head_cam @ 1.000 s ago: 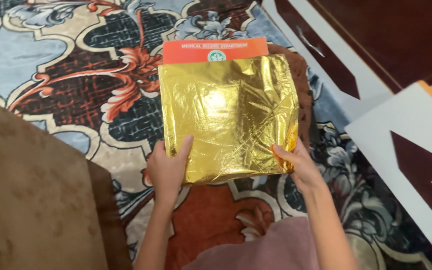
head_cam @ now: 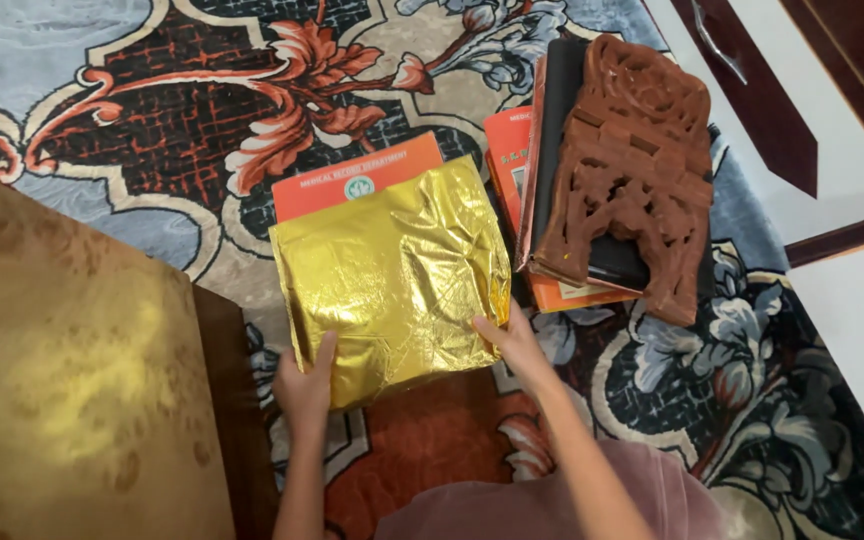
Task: Taking various items like books, folders, and bags out of a wooden drawer and placing them on the floor.
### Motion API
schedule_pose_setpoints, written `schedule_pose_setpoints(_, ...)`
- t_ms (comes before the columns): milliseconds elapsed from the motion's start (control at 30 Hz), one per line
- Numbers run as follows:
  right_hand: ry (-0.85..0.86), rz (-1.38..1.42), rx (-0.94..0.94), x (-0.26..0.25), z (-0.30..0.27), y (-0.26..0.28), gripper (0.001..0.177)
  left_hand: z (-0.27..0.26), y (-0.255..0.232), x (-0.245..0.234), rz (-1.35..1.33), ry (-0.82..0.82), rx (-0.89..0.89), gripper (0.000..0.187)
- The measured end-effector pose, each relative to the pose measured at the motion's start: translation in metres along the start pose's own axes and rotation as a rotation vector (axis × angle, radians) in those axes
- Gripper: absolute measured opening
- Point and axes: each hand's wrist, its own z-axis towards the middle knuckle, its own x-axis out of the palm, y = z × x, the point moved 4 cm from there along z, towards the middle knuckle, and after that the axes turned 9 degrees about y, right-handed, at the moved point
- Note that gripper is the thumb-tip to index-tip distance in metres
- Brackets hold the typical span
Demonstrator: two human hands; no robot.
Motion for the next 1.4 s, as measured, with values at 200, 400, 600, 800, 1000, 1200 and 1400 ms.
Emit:
schedule_pose_setpoints(200, 0.038, -0.043, 0.209, -0.012, 0.012, -0.070, 0.066, -0.011, 0.009, 0.010, 0.041, 0.064, -0.143, 0.086)
schedule_pose_setpoints(400, 0.021, -0.240, 0.361, -0.026, 0.025, -0.124, 0.080, -0.008, 0.027, 0.026, 0.116, 0.075, -0.151, 0.075)
schedule_pose_setpoints(600, -0.029, -0.394, 0.602, -0.030, 0.019, -0.146, 0.088, -0.015, 0.026, 0.029, 0.150, 0.117, -0.159, 0.077)
schedule_pose_setpoints(800, -0.079, -0.542, 0.706, -0.029, 0.009, -0.138, 0.110, -0.016, 0.028, 0.023, 0.700, 0.126, -0.083, 0.082)
schedule_pose_setpoints(1000, -0.140, -0.632, 0.671, -0.036, -0.008, -0.090, 0.131, -0.009, 0.020, 0.016, 0.585, -0.062, 0.026, 0.065)
schedule_pose_setpoints(1200, 0.021, -0.626, 0.660, -0.056, -0.055, -0.028, 0.092, -0.003, -0.017, 0.045, 0.314, -0.195, 0.488, 0.037)
schedule_pose_setpoints(1400, 0.051, -0.131, 0.114, -0.086, -0.174, 0.085, 0.030, -0.079, -0.111, 0.108, 0.173, 0.058, 0.828, 0.029)
